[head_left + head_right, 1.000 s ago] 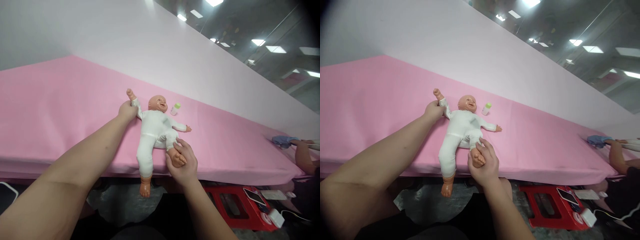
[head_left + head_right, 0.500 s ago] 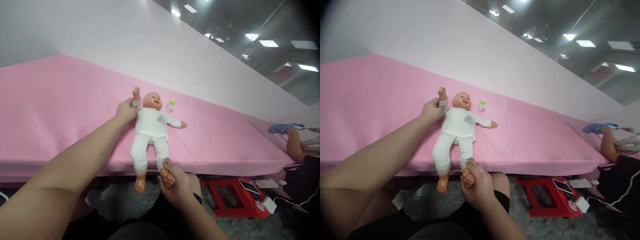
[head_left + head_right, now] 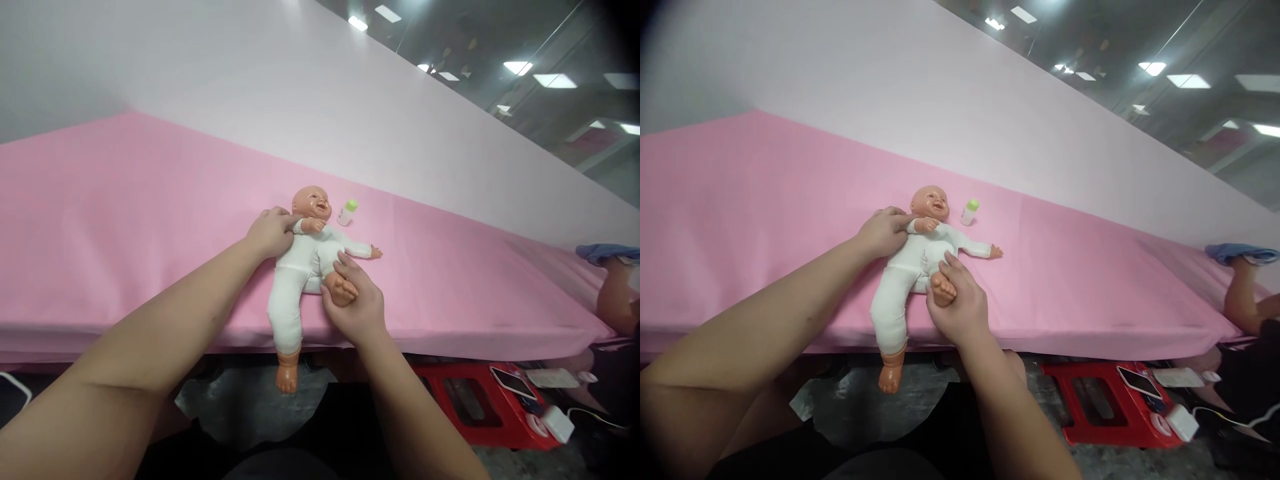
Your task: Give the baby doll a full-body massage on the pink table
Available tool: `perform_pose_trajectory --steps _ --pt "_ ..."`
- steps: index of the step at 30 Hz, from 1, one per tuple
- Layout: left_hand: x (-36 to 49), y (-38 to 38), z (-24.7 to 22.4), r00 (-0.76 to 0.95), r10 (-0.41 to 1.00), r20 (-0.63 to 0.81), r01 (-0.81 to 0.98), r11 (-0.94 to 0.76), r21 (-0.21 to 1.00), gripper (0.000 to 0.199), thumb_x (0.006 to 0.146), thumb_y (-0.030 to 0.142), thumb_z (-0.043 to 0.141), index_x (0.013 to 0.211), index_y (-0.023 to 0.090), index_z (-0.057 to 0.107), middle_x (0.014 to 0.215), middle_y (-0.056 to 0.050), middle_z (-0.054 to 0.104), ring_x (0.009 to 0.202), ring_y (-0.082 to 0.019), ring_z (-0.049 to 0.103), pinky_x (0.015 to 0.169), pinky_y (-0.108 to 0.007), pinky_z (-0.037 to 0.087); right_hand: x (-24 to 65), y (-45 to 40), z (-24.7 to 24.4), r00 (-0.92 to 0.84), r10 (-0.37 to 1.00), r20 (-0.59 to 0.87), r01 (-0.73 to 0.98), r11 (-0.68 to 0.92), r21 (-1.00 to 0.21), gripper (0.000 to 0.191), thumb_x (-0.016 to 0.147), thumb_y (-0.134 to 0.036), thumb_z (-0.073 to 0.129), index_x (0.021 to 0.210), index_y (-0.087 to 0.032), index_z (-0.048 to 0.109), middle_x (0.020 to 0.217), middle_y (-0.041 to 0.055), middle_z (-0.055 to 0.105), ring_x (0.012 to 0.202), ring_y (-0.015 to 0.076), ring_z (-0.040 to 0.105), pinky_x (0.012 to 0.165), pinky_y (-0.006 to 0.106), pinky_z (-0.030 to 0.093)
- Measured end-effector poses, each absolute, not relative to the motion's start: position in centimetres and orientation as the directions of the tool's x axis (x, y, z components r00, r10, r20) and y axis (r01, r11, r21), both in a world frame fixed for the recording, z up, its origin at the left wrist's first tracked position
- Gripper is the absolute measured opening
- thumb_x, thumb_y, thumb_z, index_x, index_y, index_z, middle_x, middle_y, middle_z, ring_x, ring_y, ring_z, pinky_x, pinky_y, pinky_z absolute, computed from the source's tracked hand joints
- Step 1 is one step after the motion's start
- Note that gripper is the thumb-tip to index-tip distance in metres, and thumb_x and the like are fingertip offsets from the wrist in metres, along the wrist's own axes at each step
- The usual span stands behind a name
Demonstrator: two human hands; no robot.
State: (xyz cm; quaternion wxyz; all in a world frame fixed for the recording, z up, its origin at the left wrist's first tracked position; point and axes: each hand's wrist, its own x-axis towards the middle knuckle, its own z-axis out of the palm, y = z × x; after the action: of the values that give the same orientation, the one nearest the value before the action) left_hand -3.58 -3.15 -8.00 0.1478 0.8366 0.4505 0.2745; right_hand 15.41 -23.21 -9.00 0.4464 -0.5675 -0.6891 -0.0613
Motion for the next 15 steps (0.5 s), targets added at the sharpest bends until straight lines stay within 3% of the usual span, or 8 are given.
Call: perform_pose_trajectory --steps 9,12,15 --pt "-3.7 -2.8 -8.3 0.448 0.833 0.326 0.652 -0.554 0.519 0.060 0.085 0.025 0.057 0.141 0.046 0.065 0.130 -0.006 0.064 0.127 -0.032 0.056 0.114 -0.046 0.042 13.9 -18.9 -9.8 0.012 0.769 0.640 0.829 0.350 -0.436 0.042 0.084 -0.028 0.069 0.125 -0.020 0.067 0.146 0.0123 0.063 0.135 0.0292 0.062 0.113 0.050 0.055" --pt "-3.9 -2.7 -8.1 0.372 0.860 0.349 0.608 -0.510 0.609 0.055 0.085 0.026 0.059 0.137 0.039 0.069 0.124 -0.007 0.068 0.118 -0.028 0.063 0.106 -0.040 0.048 13.9 -19.5 -9.9 0.025 0.756 0.654 0.830 0.350 -0.435 0.041 0.084 -0.028 0.069 0.123 -0.019 0.067 0.144 0.0132 0.064 0.134 0.0294 0.063 0.112 0.050 0.056" --pt "-4.3 -2.2 -8.2 0.258 0.924 0.283 0.533 -0.381 0.756 0.041 0.088 0.033 0.059 0.127 0.032 0.072 0.111 -0.005 0.074 0.104 -0.026 0.068 0.092 -0.036 0.053 14.2 -21.1 -9.9 0.050 0.729 0.683 0.825 0.356 -0.439 0.041 0.085 -0.028 0.072 0.124 -0.020 0.067 0.143 0.0132 0.064 0.131 0.0289 0.065 0.111 0.049 0.057"
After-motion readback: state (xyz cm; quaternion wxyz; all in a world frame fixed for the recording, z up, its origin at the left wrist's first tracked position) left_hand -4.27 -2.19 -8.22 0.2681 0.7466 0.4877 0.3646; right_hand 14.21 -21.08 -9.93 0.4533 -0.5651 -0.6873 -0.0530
